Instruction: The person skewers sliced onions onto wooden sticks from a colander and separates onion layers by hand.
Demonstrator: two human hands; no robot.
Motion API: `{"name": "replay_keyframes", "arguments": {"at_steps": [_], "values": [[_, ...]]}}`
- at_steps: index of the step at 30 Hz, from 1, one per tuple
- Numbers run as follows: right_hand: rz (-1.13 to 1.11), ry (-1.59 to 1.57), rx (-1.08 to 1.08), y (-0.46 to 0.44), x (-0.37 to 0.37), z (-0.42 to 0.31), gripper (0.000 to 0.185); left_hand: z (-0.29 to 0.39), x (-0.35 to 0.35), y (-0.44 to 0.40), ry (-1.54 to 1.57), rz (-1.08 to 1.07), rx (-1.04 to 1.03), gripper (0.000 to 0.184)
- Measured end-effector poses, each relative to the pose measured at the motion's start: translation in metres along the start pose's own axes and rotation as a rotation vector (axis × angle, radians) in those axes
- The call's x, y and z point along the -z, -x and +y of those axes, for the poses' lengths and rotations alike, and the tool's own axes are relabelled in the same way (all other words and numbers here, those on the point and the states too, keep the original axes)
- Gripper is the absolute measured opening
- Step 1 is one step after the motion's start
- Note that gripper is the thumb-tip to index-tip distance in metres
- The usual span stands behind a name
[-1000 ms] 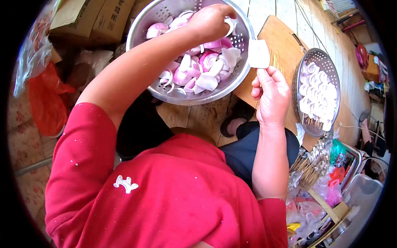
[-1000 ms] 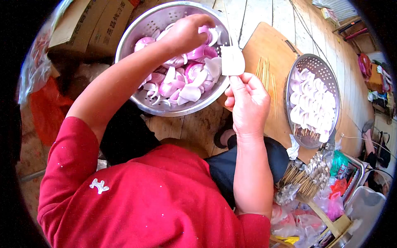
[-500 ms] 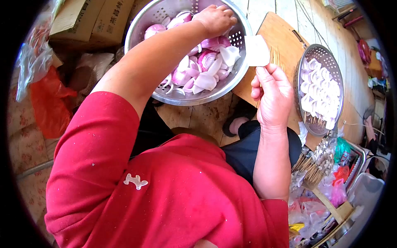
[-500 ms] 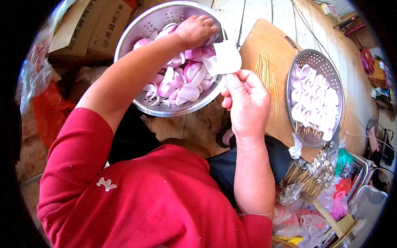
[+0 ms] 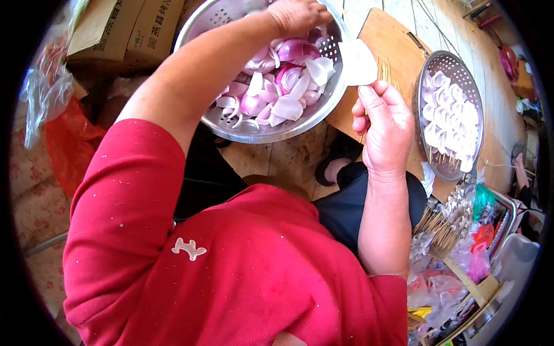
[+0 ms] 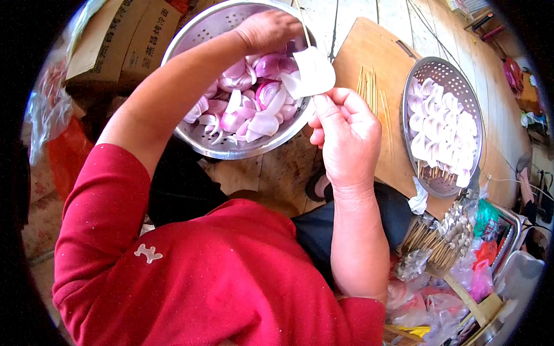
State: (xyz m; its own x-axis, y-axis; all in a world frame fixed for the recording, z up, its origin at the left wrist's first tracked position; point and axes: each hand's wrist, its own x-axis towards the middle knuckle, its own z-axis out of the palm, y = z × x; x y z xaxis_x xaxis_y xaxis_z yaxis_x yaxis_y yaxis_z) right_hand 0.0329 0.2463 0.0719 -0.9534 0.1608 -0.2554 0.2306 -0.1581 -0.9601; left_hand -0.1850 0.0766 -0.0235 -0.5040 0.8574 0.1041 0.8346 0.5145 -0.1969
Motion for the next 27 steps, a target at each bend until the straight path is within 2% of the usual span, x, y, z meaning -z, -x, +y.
{"name": "replay_keyframes", "arguments": {"at_steps": [2,3,4,5,6,7,8,10,11,15,16,18,25,27], "values": [[-0.001,0.01,0.005,0.0,0.0,0.0,0.017,-0.011,0.004,0.002,-0.006,0.012,0.141,0.03],[-0.005,0.025,0.002,0.001,0.0,-0.001,0.016,-0.012,0.018,0.008,0.208,0.171,0.355,0.021],[-0.012,0.039,0.0,0.001,0.0,-0.001,0.015,-0.009,0.032,0.016,0.203,0.168,0.355,0.021],[-0.017,0.033,0.004,0.002,0.0,-0.001,0.015,-0.001,0.051,0.025,0.494,0.283,0.561,0.011],[-0.052,0.043,-0.032,0.003,0.001,0.0,0.013,0.002,0.063,0.033,0.786,0.402,0.763,0.012],[-0.089,0.053,-0.067,0.005,0.001,0.001,0.012,-0.001,0.059,0.038,0.862,0.478,0.864,0.017],[-0.103,0.048,-0.059,0.006,0.001,0.003,0.012,0.009,0.074,0.041,1.321,0.549,1.105,0.012],[-0.195,0.117,-0.104,0.01,-0.001,0.007,0.016,0.011,0.079,0.066,1.737,0.51,1.157,0.025],[-0.218,0.127,-0.12,0.013,-0.003,0.008,0.015,0.019,0.092,0.074,1.705,0.547,1.191,0.024],[-0.303,0.116,-0.147,0.022,-0.012,0.011,0.014,0.017,0.094,0.106,1.954,0.749,1.301,0.027],[-0.318,0.122,-0.14,0.023,-0.012,0.012,0.014,0.017,0.094,0.109,1.948,0.787,1.358,0.027],[-0.336,0.095,-0.136,0.024,-0.013,0.015,0.014,0.014,0.097,0.122,2.021,0.723,1.242,0.028],[-0.363,0.113,-0.112,0.024,-0.017,0.022,0.012,0.019,0.1,0.122,1.97,0.866,1.235,0.023],[-0.364,0.124,-0.111,0.022,-0.018,0.023,0.012,0.016,0.099,0.122,2.003,0.831,1.298,0.029]]}}
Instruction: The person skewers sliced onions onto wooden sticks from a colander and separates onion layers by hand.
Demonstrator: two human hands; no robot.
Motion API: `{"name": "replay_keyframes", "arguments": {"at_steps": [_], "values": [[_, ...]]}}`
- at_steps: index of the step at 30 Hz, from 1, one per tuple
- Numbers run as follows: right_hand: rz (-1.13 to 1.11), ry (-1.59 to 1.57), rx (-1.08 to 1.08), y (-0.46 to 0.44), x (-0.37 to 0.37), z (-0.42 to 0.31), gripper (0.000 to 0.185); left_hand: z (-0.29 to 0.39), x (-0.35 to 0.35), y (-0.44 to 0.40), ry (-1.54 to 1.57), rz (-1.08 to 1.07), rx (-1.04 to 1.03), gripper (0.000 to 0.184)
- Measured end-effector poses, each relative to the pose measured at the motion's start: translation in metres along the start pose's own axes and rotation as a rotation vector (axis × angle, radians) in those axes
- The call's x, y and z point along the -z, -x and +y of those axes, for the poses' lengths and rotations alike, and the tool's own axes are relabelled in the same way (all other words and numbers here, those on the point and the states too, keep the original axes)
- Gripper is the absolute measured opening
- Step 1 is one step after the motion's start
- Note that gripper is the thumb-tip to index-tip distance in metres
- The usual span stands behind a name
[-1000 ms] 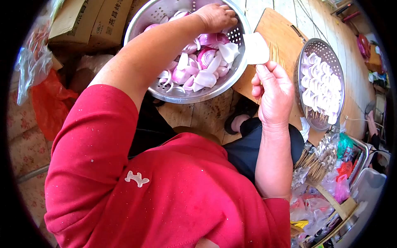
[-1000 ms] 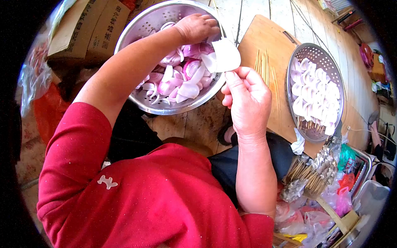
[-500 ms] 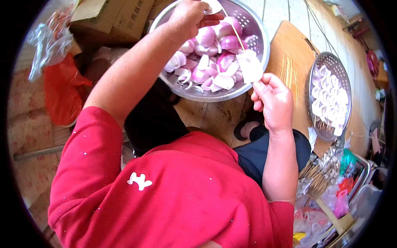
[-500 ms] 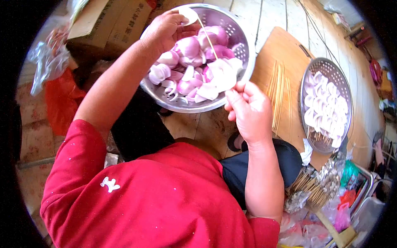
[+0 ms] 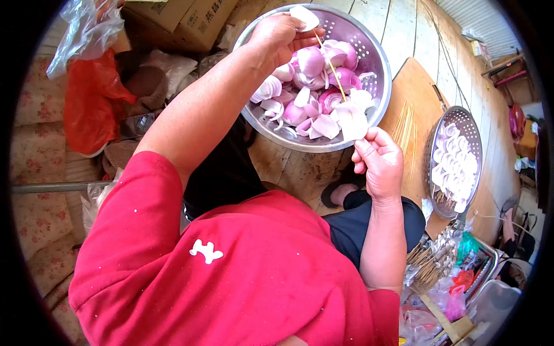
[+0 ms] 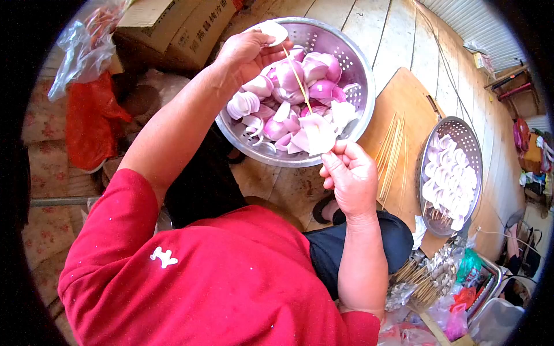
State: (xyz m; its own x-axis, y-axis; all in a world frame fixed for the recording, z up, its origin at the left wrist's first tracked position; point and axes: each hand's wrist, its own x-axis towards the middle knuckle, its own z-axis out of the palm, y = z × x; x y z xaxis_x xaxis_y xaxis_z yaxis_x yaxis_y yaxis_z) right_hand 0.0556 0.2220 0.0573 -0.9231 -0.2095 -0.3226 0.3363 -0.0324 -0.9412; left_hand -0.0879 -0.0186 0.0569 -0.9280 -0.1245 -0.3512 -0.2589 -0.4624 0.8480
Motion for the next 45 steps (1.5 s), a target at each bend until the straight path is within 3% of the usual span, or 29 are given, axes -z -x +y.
{"name": "replay_keyframes", "arguments": {"at_steps": [16,31,37,45], "values": [[0.039,0.0,-0.023,-0.005,0.001,0.002,0.01,-0.008,-0.017,-0.001,-0.172,0.028,-0.129,0.026],[0.059,-0.15,-0.064,-0.005,-0.004,0.007,0.009,-0.018,-0.031,0.02,-0.199,-0.017,-0.048,0.026],[0.097,-0.151,-0.029,-0.007,-0.007,0.006,0.01,-0.034,-0.043,0.04,-0.247,-0.158,0.105,0.022],[0.144,-0.169,-0.041,-0.01,-0.004,0.007,0.011,-0.055,-0.049,0.06,-0.266,-0.206,0.12,0.022]]}}
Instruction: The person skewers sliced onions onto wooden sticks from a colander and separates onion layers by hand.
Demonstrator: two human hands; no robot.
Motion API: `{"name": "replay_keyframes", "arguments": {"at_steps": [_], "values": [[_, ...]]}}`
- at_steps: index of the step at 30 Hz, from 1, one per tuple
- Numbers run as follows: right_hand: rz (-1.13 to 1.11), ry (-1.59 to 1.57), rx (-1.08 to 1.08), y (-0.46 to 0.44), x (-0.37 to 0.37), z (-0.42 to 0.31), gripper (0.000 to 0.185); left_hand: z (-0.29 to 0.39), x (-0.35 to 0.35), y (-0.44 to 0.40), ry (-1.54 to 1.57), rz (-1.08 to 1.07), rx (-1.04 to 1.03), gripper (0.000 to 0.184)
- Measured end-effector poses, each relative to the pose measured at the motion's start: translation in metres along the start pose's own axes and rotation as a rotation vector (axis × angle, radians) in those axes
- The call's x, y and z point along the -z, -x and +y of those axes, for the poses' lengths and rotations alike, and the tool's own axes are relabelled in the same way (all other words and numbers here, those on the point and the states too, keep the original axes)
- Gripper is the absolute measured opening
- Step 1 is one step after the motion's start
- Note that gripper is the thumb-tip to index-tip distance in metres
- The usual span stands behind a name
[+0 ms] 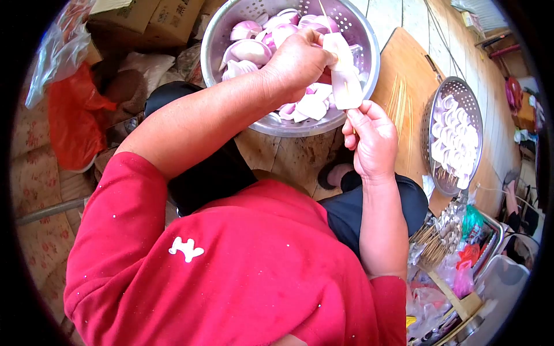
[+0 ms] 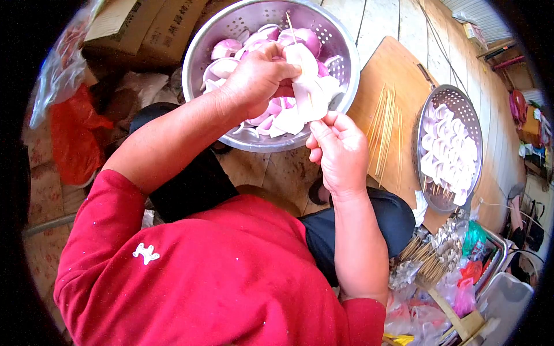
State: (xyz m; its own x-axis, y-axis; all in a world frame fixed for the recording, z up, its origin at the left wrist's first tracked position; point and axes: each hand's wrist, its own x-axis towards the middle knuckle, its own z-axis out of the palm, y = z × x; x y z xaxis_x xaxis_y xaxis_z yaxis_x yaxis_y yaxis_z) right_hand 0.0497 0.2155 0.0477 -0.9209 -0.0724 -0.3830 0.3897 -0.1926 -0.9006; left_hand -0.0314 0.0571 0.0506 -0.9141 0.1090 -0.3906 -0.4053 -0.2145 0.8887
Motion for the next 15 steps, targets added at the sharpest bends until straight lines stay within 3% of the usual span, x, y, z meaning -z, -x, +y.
{"name": "replay_keyframes", "arguments": {"at_steps": [8,9,12,15], "values": [[0.117,-0.079,0.056,-0.009,0.014,-0.007,0.01,0.011,-0.008,-0.007,-0.082,-0.088,-0.003,0.03],[0.146,-0.123,0.079,-0.009,0.017,-0.013,0.01,0.006,-0.005,-0.019,-0.098,-0.15,-0.094,0.033],[0.189,-0.178,0.149,-0.012,0.033,-0.017,0.011,-0.007,0.0,-0.048,-0.441,-0.107,-0.3,0.035],[0.212,-0.183,0.148,-0.009,0.033,-0.019,0.012,-0.024,-0.003,-0.059,-1.064,-0.121,-0.403,0.034]]}}
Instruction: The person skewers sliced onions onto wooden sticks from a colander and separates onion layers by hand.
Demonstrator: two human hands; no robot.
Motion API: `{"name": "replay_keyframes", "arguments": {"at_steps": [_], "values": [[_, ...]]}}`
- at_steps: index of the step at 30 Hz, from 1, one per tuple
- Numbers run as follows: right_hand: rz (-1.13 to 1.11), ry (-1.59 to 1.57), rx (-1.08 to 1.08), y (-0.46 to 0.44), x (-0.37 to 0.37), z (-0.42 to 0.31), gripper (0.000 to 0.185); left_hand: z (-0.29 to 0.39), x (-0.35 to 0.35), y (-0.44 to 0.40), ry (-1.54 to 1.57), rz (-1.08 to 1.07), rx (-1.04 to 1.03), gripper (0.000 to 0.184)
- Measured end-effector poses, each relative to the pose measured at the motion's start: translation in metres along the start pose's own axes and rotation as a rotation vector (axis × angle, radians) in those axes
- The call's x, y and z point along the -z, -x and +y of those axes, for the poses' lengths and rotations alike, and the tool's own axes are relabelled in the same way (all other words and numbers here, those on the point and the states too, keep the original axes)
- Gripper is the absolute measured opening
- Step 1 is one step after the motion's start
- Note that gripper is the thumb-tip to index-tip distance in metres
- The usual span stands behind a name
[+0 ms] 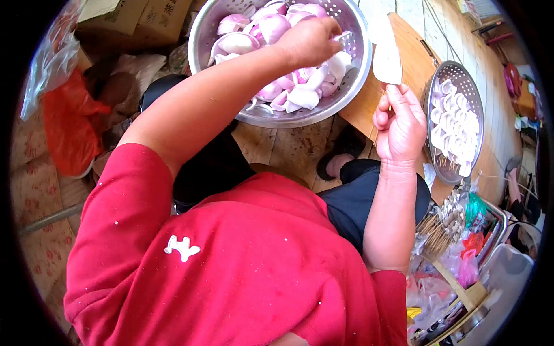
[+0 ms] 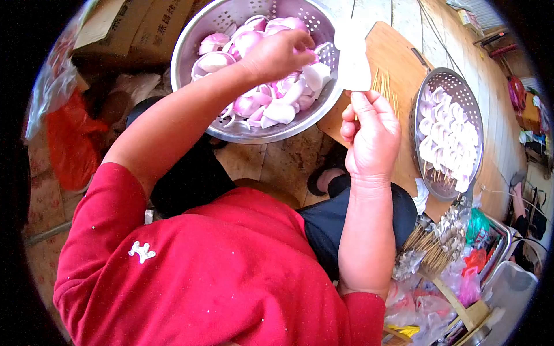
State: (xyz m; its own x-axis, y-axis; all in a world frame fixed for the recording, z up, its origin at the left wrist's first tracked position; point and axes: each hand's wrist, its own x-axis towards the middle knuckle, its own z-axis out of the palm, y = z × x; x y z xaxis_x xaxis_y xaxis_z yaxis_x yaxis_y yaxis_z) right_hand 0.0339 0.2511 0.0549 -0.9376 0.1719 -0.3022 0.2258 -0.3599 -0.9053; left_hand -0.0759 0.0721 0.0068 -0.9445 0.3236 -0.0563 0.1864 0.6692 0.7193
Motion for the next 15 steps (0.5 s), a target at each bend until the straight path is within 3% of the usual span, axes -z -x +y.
{"name": "replay_keyframes", "arguments": {"at_steps": [1,4,8,11,13,15], "values": [[-0.014,0.01,-0.009,0.001,-0.001,0.0,0.012,-0.006,-0.011,0.0,-0.23,0.04,-0.101,0.032],[-0.021,0.022,-0.024,0.003,-0.003,-0.001,0.013,-0.007,-0.023,0.008,-0.531,-0.037,-0.13,0.026],[-0.023,0.04,-0.023,0.004,-0.002,-0.002,0.013,-0.017,-0.021,-0.002,-0.472,-0.006,-0.23,0.024],[-0.061,0.062,-0.036,0.006,0.0,-0.003,0.012,0.002,0.02,-0.007,-0.05,-0.133,0.113,0.025],[-0.086,0.065,-0.054,0.009,0.001,-0.005,0.011,-0.004,0.029,-0.009,0.531,0.026,0.27,0.025],[-0.12,0.069,-0.081,0.012,0.001,-0.006,0.011,-0.003,0.041,-0.014,0.76,0.155,0.258,0.022]]}}
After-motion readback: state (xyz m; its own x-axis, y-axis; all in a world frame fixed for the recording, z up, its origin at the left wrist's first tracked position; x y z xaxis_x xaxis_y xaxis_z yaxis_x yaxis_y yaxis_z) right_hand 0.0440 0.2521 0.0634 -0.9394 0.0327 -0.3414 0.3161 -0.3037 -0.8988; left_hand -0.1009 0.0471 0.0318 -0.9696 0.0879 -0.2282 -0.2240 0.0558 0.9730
